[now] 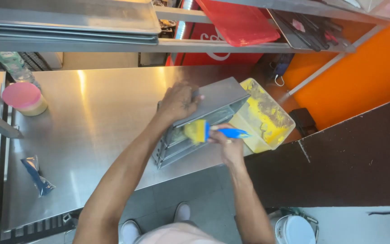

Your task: Applying grease to the interior of metal bread tins using a brush to prepare them for baking.

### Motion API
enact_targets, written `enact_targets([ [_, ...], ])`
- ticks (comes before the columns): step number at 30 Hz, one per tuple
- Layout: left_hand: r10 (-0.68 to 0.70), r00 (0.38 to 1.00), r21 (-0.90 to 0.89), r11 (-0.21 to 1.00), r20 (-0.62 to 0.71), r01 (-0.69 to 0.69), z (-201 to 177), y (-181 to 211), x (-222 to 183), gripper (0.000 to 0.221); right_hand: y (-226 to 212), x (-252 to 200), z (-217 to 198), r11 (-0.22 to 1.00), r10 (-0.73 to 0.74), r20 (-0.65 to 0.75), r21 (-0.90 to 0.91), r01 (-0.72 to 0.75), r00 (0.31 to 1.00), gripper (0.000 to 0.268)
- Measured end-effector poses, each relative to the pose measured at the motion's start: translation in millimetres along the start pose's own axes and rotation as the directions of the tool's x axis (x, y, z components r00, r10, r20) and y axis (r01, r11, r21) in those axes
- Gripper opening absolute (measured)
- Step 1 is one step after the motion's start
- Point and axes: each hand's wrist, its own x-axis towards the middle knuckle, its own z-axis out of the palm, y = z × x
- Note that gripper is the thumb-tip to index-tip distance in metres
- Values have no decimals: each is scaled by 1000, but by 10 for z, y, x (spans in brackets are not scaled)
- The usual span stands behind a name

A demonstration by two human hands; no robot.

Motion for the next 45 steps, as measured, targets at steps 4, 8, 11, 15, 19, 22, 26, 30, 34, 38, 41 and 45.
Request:
enact_targets([
  [4, 49, 999, 50, 998, 5, -50, 67, -139, 44, 39, 318, 42, 503, 956, 170, -9, 243, -163, 985, 23],
  [8, 56, 998, 102, 993, -6, -55, 19, -111, 27, 39, 407, 480, 253, 977, -152, -63, -161, 140, 986, 10],
  [11, 29, 999, 74, 997, 16, -30, 4, -84, -29, 40, -43, 83, 348, 978, -145, -158, -171, 118, 977, 10],
  [15, 37, 999, 107, 994, -14, -36, -118, -116, -14, 34, 304, -59, 643, 950, -106, 84, -287, 126, 991, 19],
  [19, 89, 993, 98, 992, -83, -81, -36, -127, -19, 39, 16, 152, 186, 974, -38, -87, -224, 17, 996, 8],
  [22, 33, 999, 44, 998, 21, -34, -49, -93, -72, 40, 26, -134, 427, 980, 54, -87, -188, -70, 995, 15],
  [26, 16, 1000, 63, 998, 26, -18, -144, -4, -97, 37, -6, -16, 295, 972, 2, -50, -235, -14, 999, 13],
  [30, -62, 997, -2, 998, 49, 62, -190, 61, -84, 39, 35, -304, 653, 977, 55, 38, -207, -46, 998, 14],
  [34, 17, 998, -12, 1000, 52, -17, -213, 38, -150, 40, 95, 318, 41, 930, -52, 16, -364, 54, 999, 14],
  [38, -47, 996, -4, 999, 75, 48, -288, 98, -138, 42, -207, 482, -453, 487, -410, 146, -800, 351, 901, 18],
  [41, -75, 991, -32, 996, 109, 79, -337, 118, -161, 43, -288, 429, -371, 160, -404, 440, -829, 536, 802, 19],
  [45, -48, 993, 68, 997, 111, 41, -350, 102, -96, 42, 270, 994, -340, -67, -276, 666, -732, 678, 693, 31],
])
